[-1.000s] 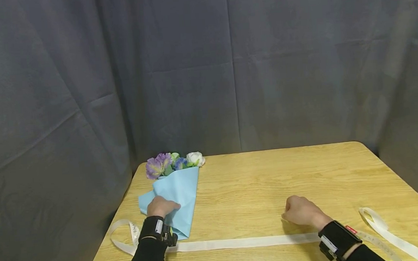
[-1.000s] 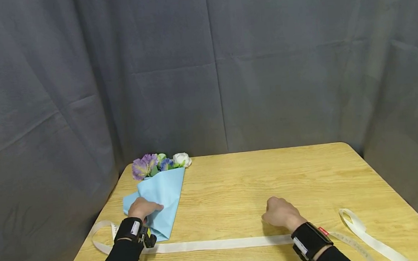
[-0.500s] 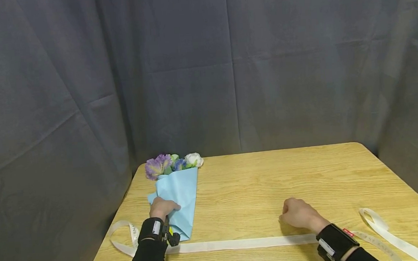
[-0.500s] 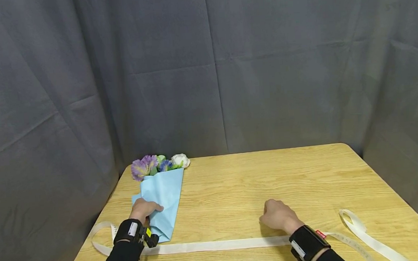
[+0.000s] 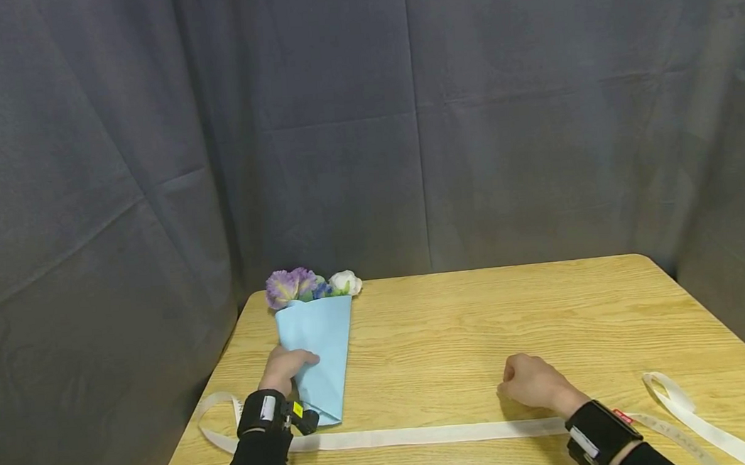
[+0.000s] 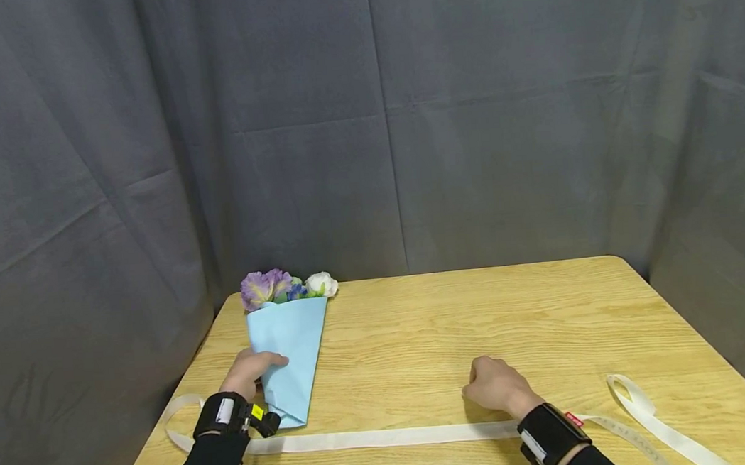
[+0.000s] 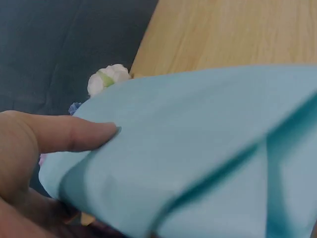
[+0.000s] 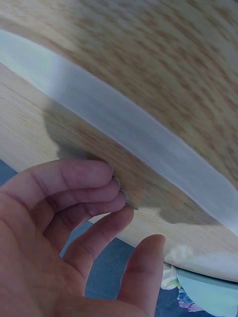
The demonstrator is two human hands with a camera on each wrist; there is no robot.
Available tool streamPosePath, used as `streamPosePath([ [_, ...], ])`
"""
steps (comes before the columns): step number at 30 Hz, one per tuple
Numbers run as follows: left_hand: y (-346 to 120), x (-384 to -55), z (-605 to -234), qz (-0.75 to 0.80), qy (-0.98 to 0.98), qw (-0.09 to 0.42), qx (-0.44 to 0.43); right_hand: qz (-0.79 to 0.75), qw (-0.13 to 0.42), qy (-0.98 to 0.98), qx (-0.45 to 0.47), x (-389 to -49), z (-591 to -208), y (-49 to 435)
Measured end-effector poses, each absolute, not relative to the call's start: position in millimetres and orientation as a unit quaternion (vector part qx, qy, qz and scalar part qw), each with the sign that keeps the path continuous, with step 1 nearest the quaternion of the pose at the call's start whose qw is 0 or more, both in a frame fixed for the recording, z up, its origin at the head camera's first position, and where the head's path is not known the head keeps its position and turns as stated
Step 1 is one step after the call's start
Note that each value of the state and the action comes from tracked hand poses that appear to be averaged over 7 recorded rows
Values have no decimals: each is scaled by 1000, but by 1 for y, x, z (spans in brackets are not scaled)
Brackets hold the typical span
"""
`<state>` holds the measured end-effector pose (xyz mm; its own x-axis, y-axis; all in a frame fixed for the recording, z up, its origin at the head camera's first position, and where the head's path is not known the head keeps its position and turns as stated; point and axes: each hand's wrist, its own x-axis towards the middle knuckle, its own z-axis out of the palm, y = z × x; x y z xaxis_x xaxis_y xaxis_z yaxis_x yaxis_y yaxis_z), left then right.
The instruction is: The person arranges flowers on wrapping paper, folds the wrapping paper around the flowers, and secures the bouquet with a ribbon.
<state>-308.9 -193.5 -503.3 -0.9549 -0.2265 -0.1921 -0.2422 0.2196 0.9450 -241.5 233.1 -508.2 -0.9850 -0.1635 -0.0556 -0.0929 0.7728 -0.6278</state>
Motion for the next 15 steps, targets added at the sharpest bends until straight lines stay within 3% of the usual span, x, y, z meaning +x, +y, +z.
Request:
streamPosePath([
  [6,-199,-307,-508,698,702,39,-133,-333,56,939,-67,-242,-508,233],
  [15,-201,-307,-512,762,633,49,-128,-326,44,942,-68,-243,-511,233],
])
